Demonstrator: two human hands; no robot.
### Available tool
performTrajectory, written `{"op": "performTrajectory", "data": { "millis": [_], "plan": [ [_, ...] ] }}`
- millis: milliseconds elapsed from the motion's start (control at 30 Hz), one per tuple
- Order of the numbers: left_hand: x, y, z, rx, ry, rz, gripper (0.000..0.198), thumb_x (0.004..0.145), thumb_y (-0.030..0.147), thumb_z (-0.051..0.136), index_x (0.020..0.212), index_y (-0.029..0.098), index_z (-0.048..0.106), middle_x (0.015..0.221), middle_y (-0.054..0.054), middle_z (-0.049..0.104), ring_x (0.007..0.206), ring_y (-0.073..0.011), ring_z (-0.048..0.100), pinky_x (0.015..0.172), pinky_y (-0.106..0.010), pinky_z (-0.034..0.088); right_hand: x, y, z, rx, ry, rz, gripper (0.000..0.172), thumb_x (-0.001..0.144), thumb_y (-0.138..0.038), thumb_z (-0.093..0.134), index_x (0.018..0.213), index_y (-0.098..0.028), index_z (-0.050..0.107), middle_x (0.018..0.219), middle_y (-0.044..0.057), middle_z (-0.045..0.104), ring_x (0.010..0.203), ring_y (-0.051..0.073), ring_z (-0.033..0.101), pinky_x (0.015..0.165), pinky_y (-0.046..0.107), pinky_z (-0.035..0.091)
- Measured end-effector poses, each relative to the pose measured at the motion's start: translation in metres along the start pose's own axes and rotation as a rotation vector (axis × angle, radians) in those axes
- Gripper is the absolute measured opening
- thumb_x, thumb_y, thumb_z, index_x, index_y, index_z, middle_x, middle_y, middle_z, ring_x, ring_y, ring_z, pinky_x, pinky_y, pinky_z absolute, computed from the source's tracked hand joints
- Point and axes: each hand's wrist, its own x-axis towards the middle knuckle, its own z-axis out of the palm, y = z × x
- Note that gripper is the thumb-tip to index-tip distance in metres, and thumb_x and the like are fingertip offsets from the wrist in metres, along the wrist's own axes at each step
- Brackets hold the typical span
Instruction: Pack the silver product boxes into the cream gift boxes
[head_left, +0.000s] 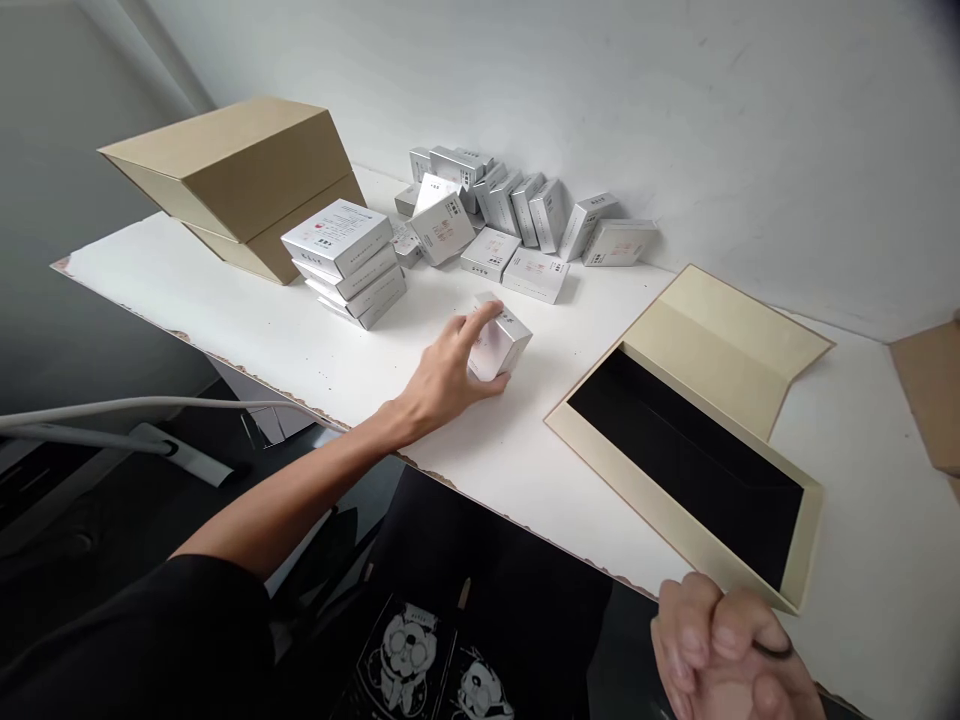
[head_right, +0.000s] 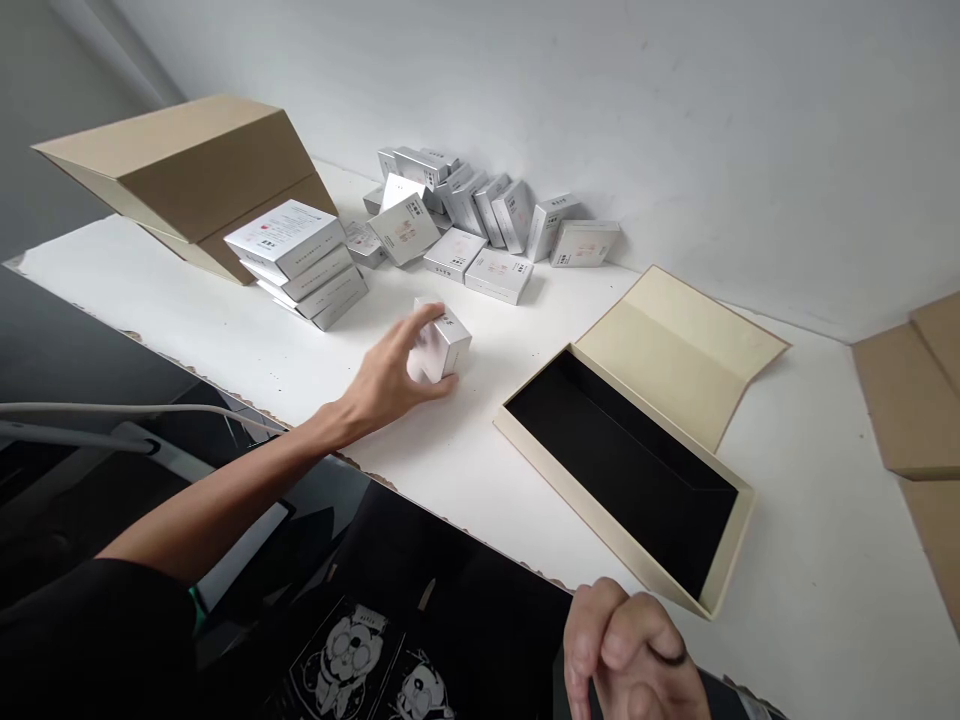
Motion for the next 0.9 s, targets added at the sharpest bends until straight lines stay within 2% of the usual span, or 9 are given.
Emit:
{"op": "performTrajectory", "data": {
  "millis": [100, 167, 233, 300, 367, 433, 533, 667, 900],
  "plan": [
    [0.005, 0.017, -0.014, -0.047, 0.055, 0.129, 0.090, 0.084, 0.019, 0.078, 0.157, 0.037, 0.029, 0.150, -0.011, 0.051, 0.127, -0.0350, 0.059, 0.101, -0.051, 0.058, 0.002, -0.001, 0.004, -0.037, 0.052, -0.039, 0.026, 0.106, -0.041, 0.043, 0.092, -0.026, 0.059, 0.072, 0.001, 0.055, 0.048, 0.013, 0.048, 0.030, 0.021, 0.035],
    [0.012, 0.038, -0.026, -0.112, 0.000, 0.230, 0.095, 0.085, 0.018, 0.078, 0.159, 0.039, 0.023, 0.156, -0.010, 0.045, 0.132, -0.0338, 0.056, 0.106, -0.049, 0.055, 0.005, -0.006, -0.002, -0.311, 0.112, -0.140, 0.025, 0.107, -0.036, 0.041, 0.092, -0.025, 0.058, 0.074, 0.001, 0.055, 0.051, 0.014, 0.050, 0.033, 0.025, 0.038],
    [0.022, 0.064, -0.034, -0.104, -0.188, 0.343, 0.091, 0.089, 0.018, 0.076, 0.160, 0.039, 0.023, 0.153, -0.011, 0.046, 0.128, -0.0315, 0.058, 0.104, -0.046, 0.056, 0.010, -0.010, -0.013, -0.668, 0.276, -0.381, 0.012, 0.100, -0.031, 0.058, 0.090, -0.025, 0.058, 0.078, 0.002, 0.054, 0.062, 0.017, 0.054, 0.046, 0.029, 0.045],
    [0.035, 0.089, -0.035, 0.007, -0.430, 0.486, 0.084, 0.092, 0.016, 0.072, 0.160, 0.040, 0.029, 0.148, -0.011, 0.049, 0.121, -0.0292, 0.061, 0.098, -0.042, 0.057, 0.015, -0.011, -0.026, -1.081, 0.458, -0.621, 0.022, 0.083, -0.027, 0.081, 0.089, -0.024, 0.060, 0.088, 0.005, 0.057, 0.083, 0.023, 0.059, 0.065, 0.037, 0.051],
    [0.050, 0.113, -0.028, 0.157, -0.654, 0.603, 0.084, 0.091, 0.016, 0.073, 0.160, 0.041, 0.032, 0.143, -0.011, 0.053, 0.112, -0.0276, 0.065, 0.091, -0.038, 0.057, 0.018, -0.008, -0.034, -1.468, 0.504, -0.646, 0.034, 0.077, -0.030, 0.089, 0.097, -0.021, 0.064, 0.108, 0.010, 0.063, 0.106, 0.031, 0.061, 0.086, 0.047, 0.051],
    [0.066, 0.133, -0.015, 0.297, -0.810, 0.637, 0.091, 0.087, 0.021, 0.078, 0.162, 0.041, 0.031, 0.138, -0.012, 0.057, 0.103, -0.0274, 0.067, 0.085, -0.037, 0.056, 0.019, -0.001, -0.037, -1.768, 0.474, -0.520, 0.033, 0.090, -0.037, 0.079, 0.112, -0.017, 0.064, 0.124, 0.016, 0.066, 0.115, 0.036, 0.062, 0.099, 0.056, 0.046],
    [0.088, 0.153, 0.006, 0.401, -0.983, 0.609, 0.092, 0.087, 0.030, 0.079, 0.162, 0.045, 0.030, 0.134, -0.011, 0.059, 0.100, -0.0290, 0.067, 0.082, -0.039, 0.054, 0.020, 0.009, -0.042, -1.818, 0.440, -0.538, 0.016, 0.097, -0.030, 0.071, 0.102, -0.018, 0.062, 0.116, 0.012, 0.072, 0.105, 0.028, 0.066, 0.102, 0.052, 0.045],
    [0.102, 0.163, 0.025, 0.367, -1.067, 0.544, 0.088, 0.085, 0.041, 0.079, 0.159, 0.054, 0.033, 0.137, -0.007, 0.060, 0.103, -0.0329, 0.066, 0.082, -0.044, 0.053, 0.021, 0.011, -0.063, -1.765, 0.364, -0.690, 0.023, 0.096, -0.023, 0.072, 0.083, -0.020, 0.054, 0.103, 0.008, 0.073, 0.091, 0.021, 0.065, 0.100, 0.046, 0.048],
    [0.091, 0.157, 0.037, 0.349, -1.268, 0.351, 0.057, 0.091, 0.054, 0.069, 0.146, 0.045, 0.059, 0.133, -0.006, 0.070, 0.110, -0.0358, 0.067, 0.090, -0.047, 0.052, 0.013, 0.000, -0.113, -1.672, 0.221, -0.720, 0.021, 0.094, -0.019, 0.071, 0.083, -0.020, 0.053, 0.118, 0.011, 0.069, 0.107, 0.025, 0.067, 0.106, 0.053, 0.053]
  ]
}}
